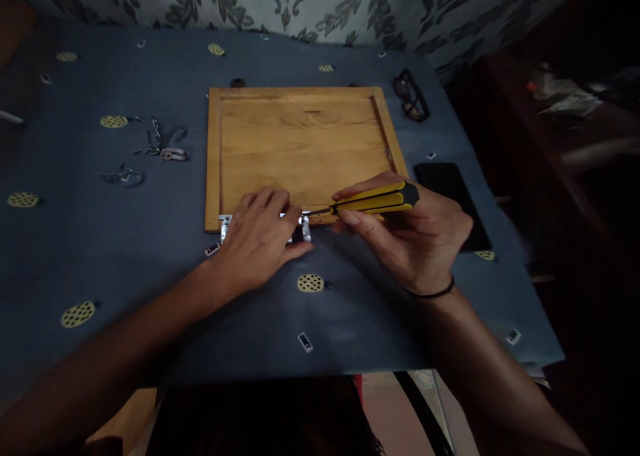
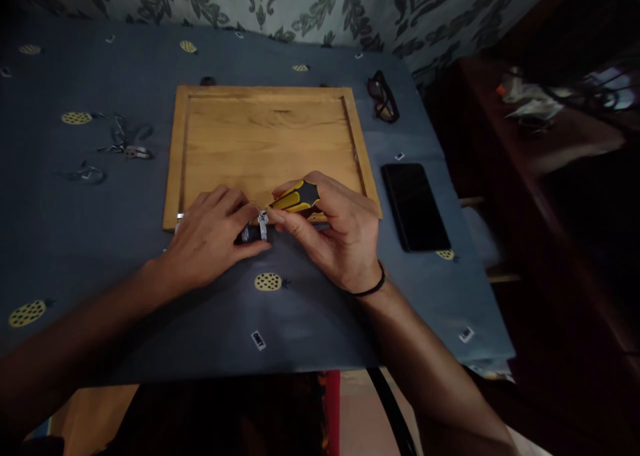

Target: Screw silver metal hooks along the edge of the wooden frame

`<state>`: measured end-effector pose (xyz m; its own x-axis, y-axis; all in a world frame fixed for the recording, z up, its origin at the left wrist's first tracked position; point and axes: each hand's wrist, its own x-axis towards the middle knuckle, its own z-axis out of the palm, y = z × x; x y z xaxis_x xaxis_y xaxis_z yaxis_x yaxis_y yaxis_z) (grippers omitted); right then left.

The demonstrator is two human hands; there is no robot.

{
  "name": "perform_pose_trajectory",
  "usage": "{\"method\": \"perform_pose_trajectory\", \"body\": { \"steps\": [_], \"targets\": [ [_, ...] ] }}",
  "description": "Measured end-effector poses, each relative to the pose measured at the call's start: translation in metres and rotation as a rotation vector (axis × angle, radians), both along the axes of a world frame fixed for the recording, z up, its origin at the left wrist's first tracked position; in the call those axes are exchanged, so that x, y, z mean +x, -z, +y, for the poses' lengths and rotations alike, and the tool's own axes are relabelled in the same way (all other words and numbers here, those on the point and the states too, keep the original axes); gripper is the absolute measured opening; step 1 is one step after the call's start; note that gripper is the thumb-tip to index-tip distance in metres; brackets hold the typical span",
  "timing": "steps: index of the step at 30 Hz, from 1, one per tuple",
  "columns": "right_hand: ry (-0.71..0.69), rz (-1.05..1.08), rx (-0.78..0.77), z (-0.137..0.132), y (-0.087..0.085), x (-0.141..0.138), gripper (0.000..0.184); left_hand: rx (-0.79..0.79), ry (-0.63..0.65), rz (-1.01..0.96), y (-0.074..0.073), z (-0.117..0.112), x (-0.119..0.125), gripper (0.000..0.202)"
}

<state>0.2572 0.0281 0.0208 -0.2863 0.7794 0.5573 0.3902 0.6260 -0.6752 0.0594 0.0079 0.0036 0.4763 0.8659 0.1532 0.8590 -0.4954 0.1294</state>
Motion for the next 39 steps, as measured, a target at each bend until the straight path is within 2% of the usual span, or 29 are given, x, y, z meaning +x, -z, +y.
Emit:
{"method": "perform_pose_trajectory", "body": {
  "steps": [6,9,11,13,18,21,30,39],
  "targets": [
    [-0.145,-0.079,0.056,0.01,-0.01,0.006,0.004,-0.008,0.004,-0.011,0.0,-0.001,-0.001,0.037],
    [-0.171,-0.046,-0.03,0.011,-0.013,0.004,0.005,-0.009,0.01,-0.013,0.001,0.0,-0.001,0.039],
    [-0.16,-0.003,-0.107,0.01,-0.014,0.001,0.007,-0.007,0.008,-0.011,0.001,0.0,-0.001,0.038],
    [-0.129,0.021,-0.12,0.008,-0.013,-0.003,0.014,-0.004,0.009,-0.01,0.001,0.0,-0.001,0.037],
    [-0.003,-0.078,0.092,0.009,-0.014,-0.008,0.018,0.006,0.003,-0.02,0.001,0.0,-0.001,0.037],
    [0.029,-0.186,0.103,0.01,-0.018,-0.006,0.015,-0.003,0.002,-0.019,0.001,0.0,0.0,0.038],
    [-0.213,-0.298,0.102,0.02,-0.029,0.007,0.005,-0.017,0.004,-0.014,-0.001,0.0,0.0,0.039],
    [-0.271,-0.281,-0.006,0.025,-0.034,0.009,0.009,0.002,0.008,-0.009,0.002,0.0,0.0,0.04]
  ]
}}
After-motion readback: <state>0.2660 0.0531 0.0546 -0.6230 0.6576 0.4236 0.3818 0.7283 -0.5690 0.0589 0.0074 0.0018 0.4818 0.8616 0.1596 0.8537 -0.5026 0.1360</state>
